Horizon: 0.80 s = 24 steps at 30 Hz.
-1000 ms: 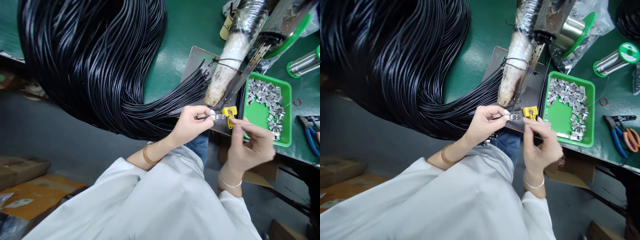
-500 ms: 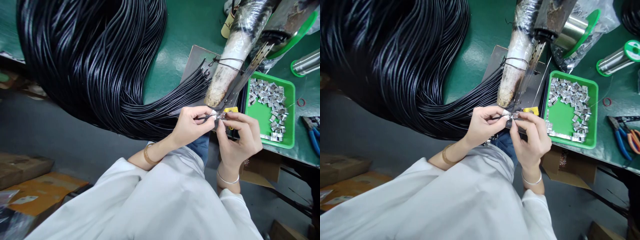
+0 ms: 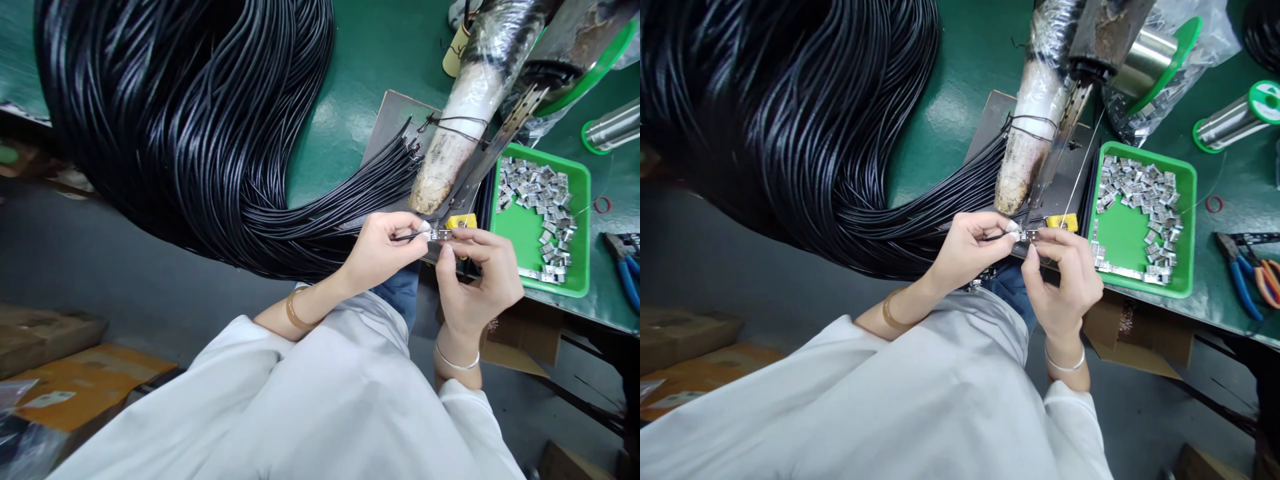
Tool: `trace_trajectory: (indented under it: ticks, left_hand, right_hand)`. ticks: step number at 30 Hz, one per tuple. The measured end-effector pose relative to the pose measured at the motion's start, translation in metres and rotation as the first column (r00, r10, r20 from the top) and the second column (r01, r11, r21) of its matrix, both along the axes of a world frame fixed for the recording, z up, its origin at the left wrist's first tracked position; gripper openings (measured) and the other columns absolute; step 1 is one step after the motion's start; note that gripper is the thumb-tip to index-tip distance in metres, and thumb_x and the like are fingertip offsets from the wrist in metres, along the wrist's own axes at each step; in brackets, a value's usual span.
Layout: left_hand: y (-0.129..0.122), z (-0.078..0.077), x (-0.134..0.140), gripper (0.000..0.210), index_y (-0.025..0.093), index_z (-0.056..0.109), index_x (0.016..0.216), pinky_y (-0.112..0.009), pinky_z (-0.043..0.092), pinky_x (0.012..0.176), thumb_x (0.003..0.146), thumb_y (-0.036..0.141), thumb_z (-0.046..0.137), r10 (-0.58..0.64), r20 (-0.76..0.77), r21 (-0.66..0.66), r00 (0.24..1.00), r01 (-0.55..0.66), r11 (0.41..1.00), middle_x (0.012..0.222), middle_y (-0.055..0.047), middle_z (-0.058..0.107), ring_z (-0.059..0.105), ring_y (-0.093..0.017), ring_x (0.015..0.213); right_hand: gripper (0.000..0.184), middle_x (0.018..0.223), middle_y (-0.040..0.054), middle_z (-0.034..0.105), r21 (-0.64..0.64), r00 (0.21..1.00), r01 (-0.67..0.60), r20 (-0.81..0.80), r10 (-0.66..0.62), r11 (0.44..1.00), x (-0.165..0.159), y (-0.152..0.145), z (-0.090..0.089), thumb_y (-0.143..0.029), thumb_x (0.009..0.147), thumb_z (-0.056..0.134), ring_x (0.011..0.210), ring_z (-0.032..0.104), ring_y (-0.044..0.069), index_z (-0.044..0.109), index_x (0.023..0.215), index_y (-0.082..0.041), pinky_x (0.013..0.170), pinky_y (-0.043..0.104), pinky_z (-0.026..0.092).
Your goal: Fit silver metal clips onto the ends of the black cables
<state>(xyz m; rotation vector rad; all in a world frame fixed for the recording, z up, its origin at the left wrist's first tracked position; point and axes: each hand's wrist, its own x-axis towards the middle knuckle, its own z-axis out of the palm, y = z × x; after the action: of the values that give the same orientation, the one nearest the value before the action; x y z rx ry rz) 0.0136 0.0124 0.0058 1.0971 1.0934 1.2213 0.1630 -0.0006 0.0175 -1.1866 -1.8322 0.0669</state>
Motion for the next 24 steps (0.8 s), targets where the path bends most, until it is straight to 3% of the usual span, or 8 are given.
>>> trace_trajectory:
  ticks: [14,19,24]
  left_hand:
    - [-0.0034,-0.0010,-0.0040,0.012,0.012,0.067,0.074,-0.020,0.025,0.050,0.080,0.023,0.063,-0.060,-0.018,0.021,0.998,0.061,0.998,0.058,0.004,0.043,0.031,-0.004,0.053]
    - [-0.0059,0.0036,-0.0066,0.011,0.011,0.065,0.073,-0.020,0.021,0.047,0.078,0.022,0.066,-0.148,0.075,-0.031,0.986,0.151,0.988,0.053,0.006,0.034,0.027,-0.003,0.049]
    - [-0.0068,0.0033,-0.0056,0.013,0.011,0.066,0.074,-0.019,0.022,0.046,0.076,0.023,0.068,-0.111,0.113,-0.066,0.987,0.119,0.991,0.054,0.006,0.038,0.029,-0.003,0.050]
  right_hand:
    - [0.011,0.090,0.0015,0.072,0.013,0.999,0.006,-0.032,-0.006,1.000,-0.0001,-0.0050,0.0001,-0.015,0.082,0.069,0.089,0.070,0.016,0.060,0.083,-0.021,0.080,0.032,0.058]
    - [0.010,0.087,0.0010,0.072,-0.006,0.994,0.013,-0.112,-0.013,1.000,-0.0002,-0.0060,0.0005,-0.016,0.083,0.068,0.084,0.071,0.016,0.060,0.085,-0.021,0.075,0.032,0.059]
    - [0.012,0.092,0.0013,0.073,0.055,0.998,0.054,0.042,-0.056,0.997,-0.0031,-0.0041,0.0004,-0.015,0.081,0.073,0.087,0.071,0.015,0.063,0.085,-0.021,0.076,0.029,0.059]
